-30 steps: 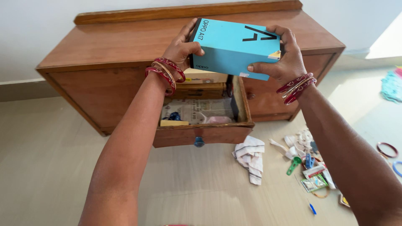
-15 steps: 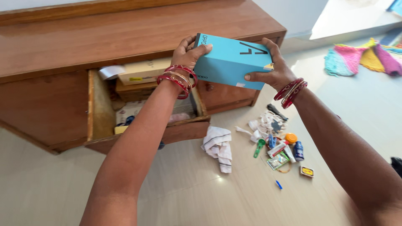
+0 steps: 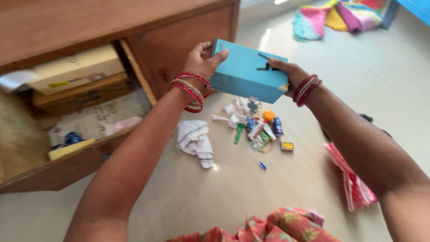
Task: The person kneels in front of a wooden dresser and removes items from an open drawer, including bangles, boxes, a black plastic bag, packets, and a cloth, placing them on the floor. They lift out larger boxes, remove a newspaper lining, and wipe the empty drawer interior with a white cloth.
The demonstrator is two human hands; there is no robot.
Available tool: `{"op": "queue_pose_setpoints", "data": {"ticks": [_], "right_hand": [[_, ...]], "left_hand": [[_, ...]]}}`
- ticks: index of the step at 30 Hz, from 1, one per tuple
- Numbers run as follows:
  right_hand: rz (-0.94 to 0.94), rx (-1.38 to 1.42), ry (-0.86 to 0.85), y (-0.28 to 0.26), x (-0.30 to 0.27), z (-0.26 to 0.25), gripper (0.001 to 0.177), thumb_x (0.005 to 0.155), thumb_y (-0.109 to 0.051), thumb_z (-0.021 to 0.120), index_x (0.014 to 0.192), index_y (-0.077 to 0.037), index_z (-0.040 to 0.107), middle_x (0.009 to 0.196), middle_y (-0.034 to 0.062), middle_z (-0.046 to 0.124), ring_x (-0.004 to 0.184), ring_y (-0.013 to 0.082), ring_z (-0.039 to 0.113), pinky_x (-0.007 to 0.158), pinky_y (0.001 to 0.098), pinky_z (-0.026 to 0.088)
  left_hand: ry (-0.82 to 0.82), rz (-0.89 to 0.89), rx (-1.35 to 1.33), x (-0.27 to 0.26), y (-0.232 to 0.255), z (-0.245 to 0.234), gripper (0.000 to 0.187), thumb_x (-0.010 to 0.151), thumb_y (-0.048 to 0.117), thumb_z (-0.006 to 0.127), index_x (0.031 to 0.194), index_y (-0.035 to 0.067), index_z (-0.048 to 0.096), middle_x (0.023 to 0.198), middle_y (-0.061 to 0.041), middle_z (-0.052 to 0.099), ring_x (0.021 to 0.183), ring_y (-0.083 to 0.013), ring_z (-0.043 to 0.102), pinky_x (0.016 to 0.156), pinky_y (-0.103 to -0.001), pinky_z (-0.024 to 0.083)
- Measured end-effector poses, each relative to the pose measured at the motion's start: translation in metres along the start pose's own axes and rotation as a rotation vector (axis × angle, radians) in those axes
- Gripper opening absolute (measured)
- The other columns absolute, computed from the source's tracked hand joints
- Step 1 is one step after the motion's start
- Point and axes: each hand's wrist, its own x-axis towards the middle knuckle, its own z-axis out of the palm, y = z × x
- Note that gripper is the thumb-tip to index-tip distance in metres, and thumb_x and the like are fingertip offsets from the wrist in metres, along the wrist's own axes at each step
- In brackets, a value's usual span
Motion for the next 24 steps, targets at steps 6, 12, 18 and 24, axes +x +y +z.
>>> {"op": "queue_pose_setpoints", "data": {"ticks": [6, 12, 18, 24], "right_hand": [[0.075, -0.303, 0.501, 0.029, -0.04, -0.062, 0.065, 0.075, -0.047, 0.081, 0.122, -0.006, 0.061, 0.109, 0.0098, 0.07, 0.092, 0.0205, 0.073, 0.073, 0.0407, 0.065], [0.036, -0.449, 0.796, 0.084, -0.069, -0.137, 0.069, 0.076, -0.036, 0.089, 0.119, 0.005, 0.055, 0.099, 0.0189, 0.072, 0.079, 0.0262, 0.075, 0.065, 0.0392, 0.064], [0.176, -0.329, 0.881, 0.139, -0.089, -0.192, 0.082, 0.077, -0.04, 0.089, 0.132, 0.006, 0.05, 0.112, 0.0228, 0.069, 0.088, 0.0287, 0.074, 0.068, 0.0404, 0.064], [0.364, -0.048, 0.986, 0.163, -0.089, -0.212, 0.093, 0.079, -0.043, 0.084, 0.149, -0.002, 0.037, 0.133, 0.0229, 0.057, 0.11, 0.037, 0.069, 0.075, 0.0543, 0.063]], "left_hand": [[-0.103, -0.05, 0.277, 0.001, -0.057, 0.023, 0.076, 0.085, 0.049, 0.079, 0.138, 0.0, 0.055, 0.13, -0.018, 0.065, 0.116, -0.0232, 0.065, 0.094, -0.036, 0.055], [-0.235, -0.217, 0.021, -0.006, -0.085, 0.028, 0.041, 0.088, 0.02, 0.073, 0.123, -0.002, 0.067, 0.097, -0.01, 0.077, 0.079, -0.0169, 0.073, 0.081, -0.036, 0.058], [-0.248, -0.258, 0.222, -0.017, -0.088, 0.049, 0.046, 0.082, 0.012, 0.08, 0.126, 0.005, 0.068, 0.099, -0.011, 0.077, 0.09, -0.0135, 0.071, 0.083, -0.031, 0.053], [-0.339, -0.268, 0.217, -0.023, -0.096, 0.06, 0.052, 0.079, 0.015, 0.082, 0.128, 0.007, 0.066, 0.108, -0.009, 0.078, 0.1, -0.0146, 0.073, 0.084, -0.03, 0.056]]}}
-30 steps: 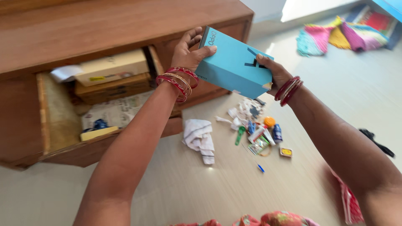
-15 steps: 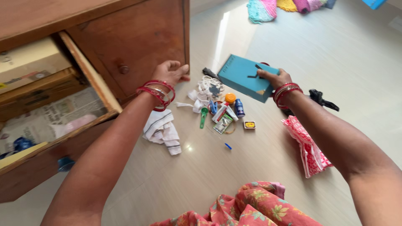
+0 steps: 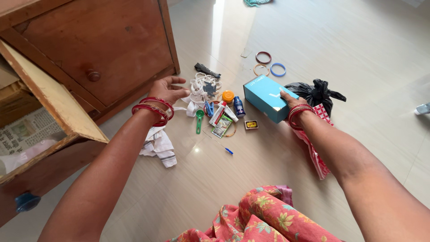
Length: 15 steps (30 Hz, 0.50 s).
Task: The person kneels in front of a wooden dresser and removes items from an open drawer, including bangles, boxes, a black plastic bag, packets, and a cloth, placing them on the floor. They lift out larger boxes, remove a newspaper lining, and wipe the empty drawer interior with a white cloth.
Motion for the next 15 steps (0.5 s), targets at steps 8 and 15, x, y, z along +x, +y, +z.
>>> {"op": "queue_pose_setpoints", "data": {"ticks": [8, 15], "right_hand": [[0.023, -0.394, 0.083, 0.028, 0.038, -0.02, 0.057, 0.084, -0.035, 0.083, 0.118, 0.009, 0.071, 0.131, 0.027, 0.071, 0.108, 0.0334, 0.069, 0.082, 0.0517, 0.063], [-0.44, -0.998, 0.204, -0.013, -0.003, 0.014, 0.033, 0.08, -0.02, 0.08, 0.111, -0.01, 0.076, 0.126, 0.0261, 0.055, 0.104, 0.0384, 0.065, 0.092, 0.0424, 0.053]], "left_hand": [[-0.033, -0.043, 0.068, -0.005, -0.013, -0.008, 0.048, 0.082, 0.02, 0.078, 0.128, 0.008, 0.067, 0.114, -0.009, 0.075, 0.104, -0.0151, 0.072, 0.085, -0.031, 0.056], [0.065, 0.112, 0.176, -0.002, -0.008, -0.025, 0.047, 0.085, 0.026, 0.079, 0.126, 0.006, 0.067, 0.12, -0.01, 0.072, 0.109, -0.0173, 0.068, 0.092, -0.032, 0.054]]}}
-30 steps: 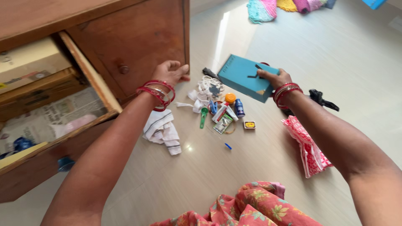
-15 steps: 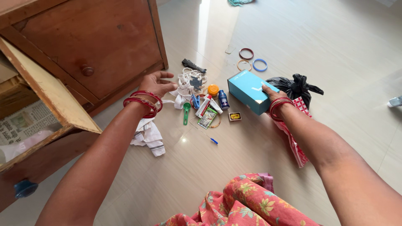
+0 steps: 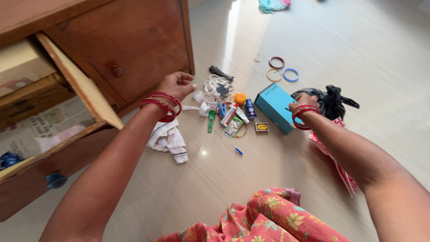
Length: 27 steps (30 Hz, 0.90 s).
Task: The person kneels in front of a wooden dresser and removes items from an open drawer, including bangles, boxes, a black plastic bag, packets, and a cloth, placing them on the floor. They lift out larger boxes, remove a newspaper lining, and wipe the empty drawer interior with a white cloth.
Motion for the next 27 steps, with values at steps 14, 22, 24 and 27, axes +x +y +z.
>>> {"op": "queue_pose_setpoints", "data": {"ticks": [14, 22, 24, 27], "right_hand": [[-1.152, 0.531, -0.088, -0.296, -0.187, -0.047, 0.016, 0.094, -0.011, 0.071, 0.107, -0.004, 0.075, 0.093, 0.0069, 0.077, 0.077, 0.0112, 0.072, 0.073, 0.0278, 0.058], [-1.38, 0.684, -0.214, -0.383, -0.304, -0.078, 0.012, 0.096, -0.011, 0.073, 0.105, -0.003, 0.074, 0.085, 0.0048, 0.072, 0.071, 0.0051, 0.062, 0.064, 0.0241, 0.053], [-1.423, 0.69, -0.24, -0.401, -0.324, -0.076, 0.013, 0.095, -0.011, 0.074, 0.105, -0.004, 0.074, 0.086, 0.0045, 0.073, 0.072, 0.0053, 0.064, 0.065, 0.0236, 0.054], [-1.498, 0.645, -0.313, -0.429, -0.349, -0.064, 0.017, 0.093, -0.016, 0.075, 0.107, -0.005, 0.073, 0.092, 0.0058, 0.076, 0.081, 0.0094, 0.069, 0.074, 0.0262, 0.057]], "left_hand": [[0.329, 0.26, 0.175, -0.1, 0.09, -0.138, 0.022, 0.087, 0.022, 0.072, 0.106, 0.012, 0.076, 0.096, -0.003, 0.081, 0.087, -0.0137, 0.078, 0.081, -0.029, 0.062], [0.584, 0.102, 0.386, -0.183, 0.024, -0.272, 0.026, 0.088, 0.026, 0.076, 0.11, 0.013, 0.074, 0.107, -0.005, 0.079, 0.098, -0.0165, 0.076, 0.09, -0.032, 0.059], [0.404, -0.112, 0.423, -0.207, 0.0, -0.293, 0.041, 0.086, 0.03, 0.077, 0.12, 0.009, 0.07, 0.118, -0.01, 0.075, 0.11, -0.0213, 0.071, 0.1, -0.036, 0.052], [0.173, -0.328, 0.647, -0.229, -0.024, -0.307, 0.067, 0.084, 0.043, 0.077, 0.138, 0.008, 0.059, 0.138, -0.016, 0.063, 0.125, -0.0274, 0.062, 0.108, -0.038, 0.048]]}}
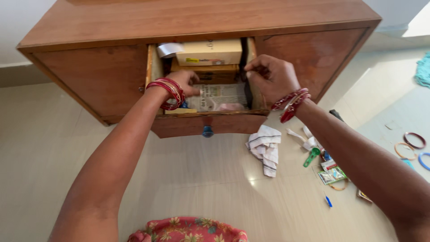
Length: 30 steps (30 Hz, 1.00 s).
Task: The person kneels in front of a wooden dresser and removes items from an open drawer, including bangles, boxes, a black plastic bag, packets, and a cloth, placing them on the floor. They lift out larger boxes, remove a newspaper lining, and wipe the empty drawer interior with a white cloth.
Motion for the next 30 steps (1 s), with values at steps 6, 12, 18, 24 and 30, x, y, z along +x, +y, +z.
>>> {"op": "queue_pose_setpoints", "data": {"ticks": [6, 12, 18, 24, 30], "right_hand": [[0.025, -0.403, -0.682, -0.004, 0.039, 0.059, 0.063, 0.086, -0.048, 0.072, 0.133, -0.008, 0.061, 0.132, 0.0211, 0.063, 0.121, 0.0329, 0.061, 0.104, 0.0408, 0.049], [0.318, -0.569, -1.029, 0.0, 0.05, 0.089, 0.082, 0.084, -0.059, 0.067, 0.15, -0.014, 0.047, 0.147, 0.0177, 0.055, 0.135, 0.0321, 0.054, 0.113, 0.0399, 0.043], [0.234, -0.66, -1.07, 0.012, 0.051, 0.094, 0.064, 0.09, -0.043, 0.063, 0.148, -0.019, 0.052, 0.143, 0.0141, 0.061, 0.132, 0.0321, 0.058, 0.111, 0.0421, 0.045], [0.191, -0.655, -1.102, 0.011, 0.05, 0.091, 0.056, 0.09, -0.033, 0.063, 0.144, -0.018, 0.057, 0.139, 0.014, 0.065, 0.128, 0.0317, 0.062, 0.108, 0.0427, 0.048], [0.248, -0.782, -1.104, -0.006, 0.048, 0.088, 0.058, 0.091, -0.028, 0.064, 0.148, -0.025, 0.053, 0.145, 0.0106, 0.06, 0.133, 0.0323, 0.058, 0.111, 0.0442, 0.046]], "left_hand": [[-0.326, -0.221, 0.303, -0.015, -0.018, 0.015, 0.077, 0.081, 0.047, 0.075, 0.146, 0.013, 0.052, 0.145, -0.016, 0.058, 0.129, -0.0304, 0.06, 0.108, -0.041, 0.048], [-0.391, -0.246, 0.37, 0.003, -0.022, 0.033, 0.074, 0.081, 0.048, 0.074, 0.145, 0.014, 0.055, 0.145, -0.014, 0.059, 0.129, -0.0301, 0.06, 0.108, -0.042, 0.049], [-0.407, -0.237, 0.375, 0.019, -0.03, 0.049, 0.071, 0.082, 0.048, 0.072, 0.143, 0.016, 0.057, 0.144, -0.013, 0.06, 0.128, -0.0298, 0.061, 0.107, -0.042, 0.049], [-0.416, -0.231, 0.396, 0.026, -0.028, 0.056, 0.068, 0.082, 0.049, 0.071, 0.142, 0.018, 0.06, 0.144, -0.011, 0.061, 0.128, -0.0294, 0.061, 0.107, -0.043, 0.049], [-0.417, -0.236, 0.4, 0.027, -0.035, 0.06, 0.065, 0.083, 0.049, 0.07, 0.14, 0.02, 0.062, 0.143, -0.01, 0.062, 0.127, -0.0291, 0.062, 0.106, -0.043, 0.049]]}}
